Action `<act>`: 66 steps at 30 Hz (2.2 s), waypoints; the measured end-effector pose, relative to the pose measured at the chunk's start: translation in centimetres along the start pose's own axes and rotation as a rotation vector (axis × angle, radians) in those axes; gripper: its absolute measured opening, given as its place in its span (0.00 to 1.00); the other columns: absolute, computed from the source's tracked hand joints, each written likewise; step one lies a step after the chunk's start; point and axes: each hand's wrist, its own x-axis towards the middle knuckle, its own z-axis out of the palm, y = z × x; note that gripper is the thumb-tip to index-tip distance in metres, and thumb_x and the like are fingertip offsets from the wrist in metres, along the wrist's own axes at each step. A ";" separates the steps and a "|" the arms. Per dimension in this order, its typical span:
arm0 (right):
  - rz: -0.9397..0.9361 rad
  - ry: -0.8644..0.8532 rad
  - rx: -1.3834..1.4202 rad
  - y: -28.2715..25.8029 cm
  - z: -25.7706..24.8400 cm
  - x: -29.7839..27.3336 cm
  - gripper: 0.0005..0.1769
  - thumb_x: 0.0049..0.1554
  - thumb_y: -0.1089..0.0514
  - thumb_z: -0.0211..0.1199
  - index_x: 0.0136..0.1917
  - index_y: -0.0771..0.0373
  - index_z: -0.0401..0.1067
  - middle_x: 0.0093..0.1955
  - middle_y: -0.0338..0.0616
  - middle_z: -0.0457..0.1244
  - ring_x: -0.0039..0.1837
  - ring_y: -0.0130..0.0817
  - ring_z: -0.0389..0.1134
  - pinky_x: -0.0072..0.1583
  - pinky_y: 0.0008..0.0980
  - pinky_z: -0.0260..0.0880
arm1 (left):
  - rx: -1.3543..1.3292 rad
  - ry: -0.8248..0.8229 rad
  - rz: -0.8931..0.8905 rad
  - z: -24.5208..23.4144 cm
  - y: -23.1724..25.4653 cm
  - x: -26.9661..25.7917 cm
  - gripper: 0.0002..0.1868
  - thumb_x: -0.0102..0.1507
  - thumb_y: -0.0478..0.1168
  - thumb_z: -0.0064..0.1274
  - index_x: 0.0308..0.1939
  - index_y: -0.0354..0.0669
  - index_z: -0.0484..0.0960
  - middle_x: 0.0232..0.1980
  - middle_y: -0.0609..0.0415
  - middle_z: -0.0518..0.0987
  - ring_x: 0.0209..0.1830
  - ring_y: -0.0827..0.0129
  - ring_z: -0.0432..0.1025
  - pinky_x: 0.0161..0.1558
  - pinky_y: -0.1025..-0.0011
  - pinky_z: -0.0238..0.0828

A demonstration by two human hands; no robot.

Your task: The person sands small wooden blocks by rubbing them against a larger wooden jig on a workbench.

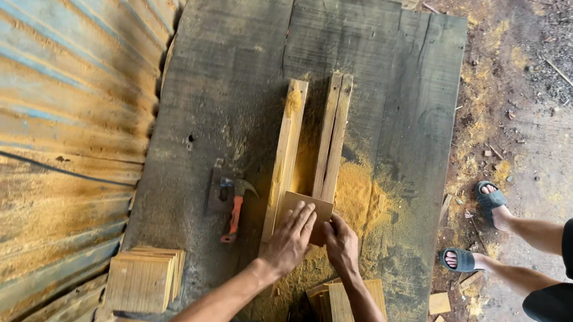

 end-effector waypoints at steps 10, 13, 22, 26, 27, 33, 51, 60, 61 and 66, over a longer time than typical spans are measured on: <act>-0.184 0.117 -0.319 0.3 1.3 2.9 0.08 0.65 0.59 0.62 0.58 0.60 0.77 0.50 0.48 0.69 0.53 0.44 0.76 0.52 0.43 0.80 | 0.306 0.407 0.064 7.7 -4.2 1.8 0.24 0.61 0.29 0.53 0.63 0.30 0.80 0.71 0.33 0.74 0.70 0.42 0.72 0.69 0.56 0.70; -0.261 0.123 -0.327 0.4 1.5 6.8 0.04 0.65 0.60 0.61 0.53 0.59 0.75 0.46 0.47 0.67 0.50 0.48 0.76 0.48 0.47 0.79 | 0.319 0.430 0.064 7.1 -5.8 4.6 0.24 0.62 0.31 0.52 0.63 0.31 0.80 0.72 0.34 0.74 0.70 0.44 0.72 0.69 0.57 0.70; -0.321 0.157 -0.370 -2.5 0.5 19.7 0.04 0.64 0.60 0.63 0.50 0.60 0.77 0.43 0.47 0.66 0.47 0.49 0.74 0.46 0.49 0.75 | 0.264 0.354 0.051 2.1 -9.8 14.7 0.28 0.59 0.27 0.61 0.64 0.28 0.79 0.71 0.32 0.75 0.72 0.41 0.71 0.69 0.55 0.72; -0.243 0.157 -0.301 -5.0 -0.6 21.9 0.11 0.66 0.53 0.61 0.58 0.58 0.78 0.49 0.49 0.67 0.55 0.48 0.73 0.55 0.47 0.74 | 0.354 0.519 0.099 0.0 -9.5 16.7 0.20 0.61 0.29 0.60 0.58 0.29 0.83 0.60 0.35 0.82 0.62 0.44 0.78 0.65 0.54 0.76; -0.183 0.144 -0.231 -6.3 -1.1 22.1 0.17 0.64 0.48 0.64 0.62 0.57 0.78 0.53 0.53 0.69 0.60 0.54 0.73 0.57 0.54 0.74 | 0.318 0.606 0.113 -0.9 -9.2 17.3 0.14 0.63 0.29 0.59 0.54 0.29 0.86 0.54 0.37 0.85 0.57 0.46 0.82 0.61 0.54 0.79; -0.052 -0.080 0.044 -12.5 -8.3 3.7 0.32 0.64 0.68 0.56 0.81 0.65 0.60 0.78 0.65 0.58 0.74 0.61 0.65 0.72 0.62 0.67 | -0.115 0.152 0.060 -10.9 -2.9 3.3 0.41 0.58 0.41 0.71 0.74 0.44 0.72 0.77 0.46 0.68 0.82 0.44 0.55 0.76 0.52 0.62; -0.067 0.050 -0.430 3.8 -11.1 -10.1 0.22 0.62 0.51 0.61 0.70 0.46 0.76 0.74 0.35 0.65 0.73 0.39 0.65 0.70 0.50 0.66 | 0.054 -0.028 -1.261 -6.9 -12.0 -31.8 0.82 0.40 0.85 0.59 0.85 0.39 0.49 0.79 0.36 0.60 0.80 0.43 0.54 0.75 0.47 0.55; -0.151 -0.059 0.011 -4.4 -3.3 -6.6 0.19 0.62 0.57 0.61 0.66 0.57 0.77 0.62 0.44 0.73 0.57 0.33 0.75 0.58 0.29 0.81 | -0.292 0.349 -1.099 -18.3 -2.5 -17.0 0.60 0.46 0.53 0.75 0.79 0.45 0.64 0.64 0.38 0.75 0.58 0.48 0.75 0.49 0.49 0.85; -0.143 -0.063 0.012 -5.5 -2.5 -6.8 0.19 0.62 0.57 0.61 0.66 0.57 0.77 0.62 0.44 0.73 0.57 0.33 0.75 0.58 0.29 0.81 | -0.290 0.340 -1.103 -16.7 -1.7 -14.3 0.60 0.46 0.53 0.75 0.79 0.45 0.64 0.64 0.38 0.75 0.58 0.48 0.75 0.49 0.49 0.85; -0.010 -0.031 0.257 -9.3 0.7 -6.2 0.34 0.63 0.54 0.51 0.80 0.58 0.50 0.67 0.63 0.69 0.60 0.53 0.78 0.59 0.59 0.84 | -0.349 0.356 -0.527 -8.1 1.7 -2.5 0.69 0.48 0.60 0.83 0.80 0.38 0.56 0.74 0.30 0.60 0.65 0.47 0.64 0.60 0.48 0.81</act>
